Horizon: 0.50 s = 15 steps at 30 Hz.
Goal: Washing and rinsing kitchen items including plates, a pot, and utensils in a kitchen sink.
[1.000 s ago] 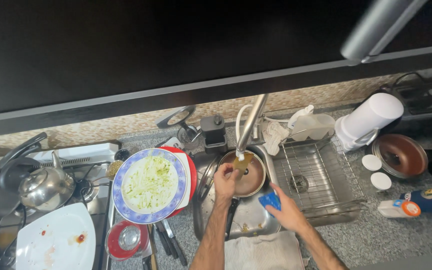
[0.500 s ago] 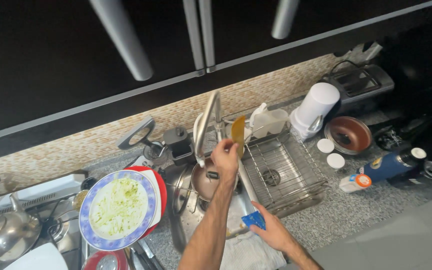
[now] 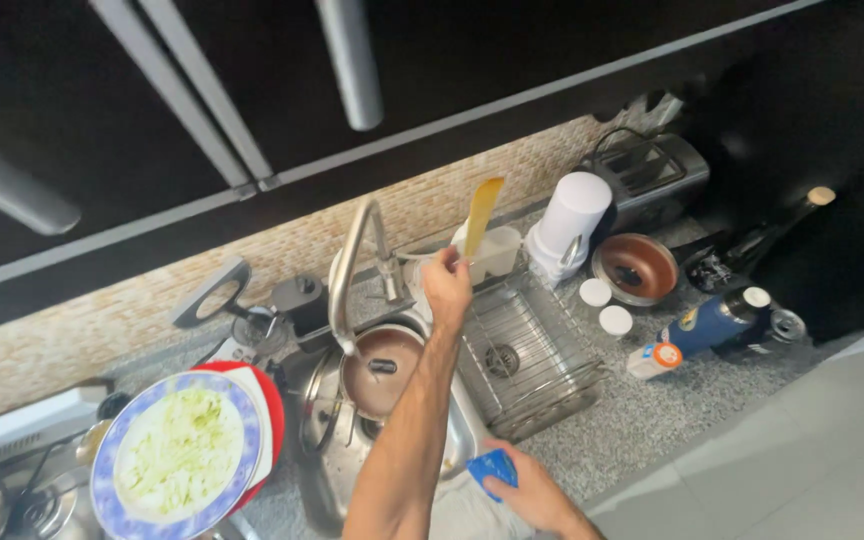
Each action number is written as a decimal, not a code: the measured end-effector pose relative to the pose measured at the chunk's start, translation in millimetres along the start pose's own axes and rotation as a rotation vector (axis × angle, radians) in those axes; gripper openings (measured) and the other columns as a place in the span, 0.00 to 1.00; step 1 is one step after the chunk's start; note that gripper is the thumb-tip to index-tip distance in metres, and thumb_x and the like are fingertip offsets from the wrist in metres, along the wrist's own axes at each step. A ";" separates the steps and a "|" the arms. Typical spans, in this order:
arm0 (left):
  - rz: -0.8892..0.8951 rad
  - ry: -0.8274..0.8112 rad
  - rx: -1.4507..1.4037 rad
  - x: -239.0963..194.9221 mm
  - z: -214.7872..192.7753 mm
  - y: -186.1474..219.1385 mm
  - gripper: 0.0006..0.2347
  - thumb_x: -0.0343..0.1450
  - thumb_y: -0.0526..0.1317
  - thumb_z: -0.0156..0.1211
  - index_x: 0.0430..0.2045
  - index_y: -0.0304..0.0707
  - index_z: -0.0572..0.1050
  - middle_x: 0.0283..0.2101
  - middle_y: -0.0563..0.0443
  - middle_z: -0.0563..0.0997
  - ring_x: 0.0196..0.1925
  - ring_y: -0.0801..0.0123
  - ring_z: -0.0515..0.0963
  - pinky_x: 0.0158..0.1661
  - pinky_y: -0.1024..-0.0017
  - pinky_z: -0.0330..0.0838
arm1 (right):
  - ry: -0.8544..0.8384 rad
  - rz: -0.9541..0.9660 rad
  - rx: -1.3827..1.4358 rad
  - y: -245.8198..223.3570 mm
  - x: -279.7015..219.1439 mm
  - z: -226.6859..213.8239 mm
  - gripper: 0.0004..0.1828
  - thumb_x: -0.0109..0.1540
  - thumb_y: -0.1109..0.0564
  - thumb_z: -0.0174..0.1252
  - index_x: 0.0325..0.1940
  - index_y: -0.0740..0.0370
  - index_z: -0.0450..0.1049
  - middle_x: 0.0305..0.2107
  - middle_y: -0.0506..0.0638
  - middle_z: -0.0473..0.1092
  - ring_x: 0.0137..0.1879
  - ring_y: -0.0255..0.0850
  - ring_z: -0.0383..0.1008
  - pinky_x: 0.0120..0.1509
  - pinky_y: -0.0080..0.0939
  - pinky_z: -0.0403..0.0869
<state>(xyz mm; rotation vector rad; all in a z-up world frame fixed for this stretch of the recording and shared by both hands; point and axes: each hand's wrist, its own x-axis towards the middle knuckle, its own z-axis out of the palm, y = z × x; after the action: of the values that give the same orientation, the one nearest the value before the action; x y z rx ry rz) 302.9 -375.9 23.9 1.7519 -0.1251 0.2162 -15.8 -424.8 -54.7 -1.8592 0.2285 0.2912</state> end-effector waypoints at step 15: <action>-0.367 0.274 0.760 -273.6 -361.7 -38.6 0.08 0.70 0.39 0.60 0.32 0.30 0.77 0.34 0.35 0.81 0.35 0.42 0.82 0.37 0.54 0.76 | -0.143 0.427 0.895 -126.0 61.5 88.1 0.39 0.69 0.31 0.28 0.69 0.62 0.60 0.60 0.60 0.67 0.63 0.54 0.70 0.68 0.66 0.69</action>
<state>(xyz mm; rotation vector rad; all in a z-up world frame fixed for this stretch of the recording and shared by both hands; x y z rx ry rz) 16.4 -23.5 -6.8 2.4296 0.5414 0.2491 73.2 -303.6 14.7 -0.8895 0.5556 0.5117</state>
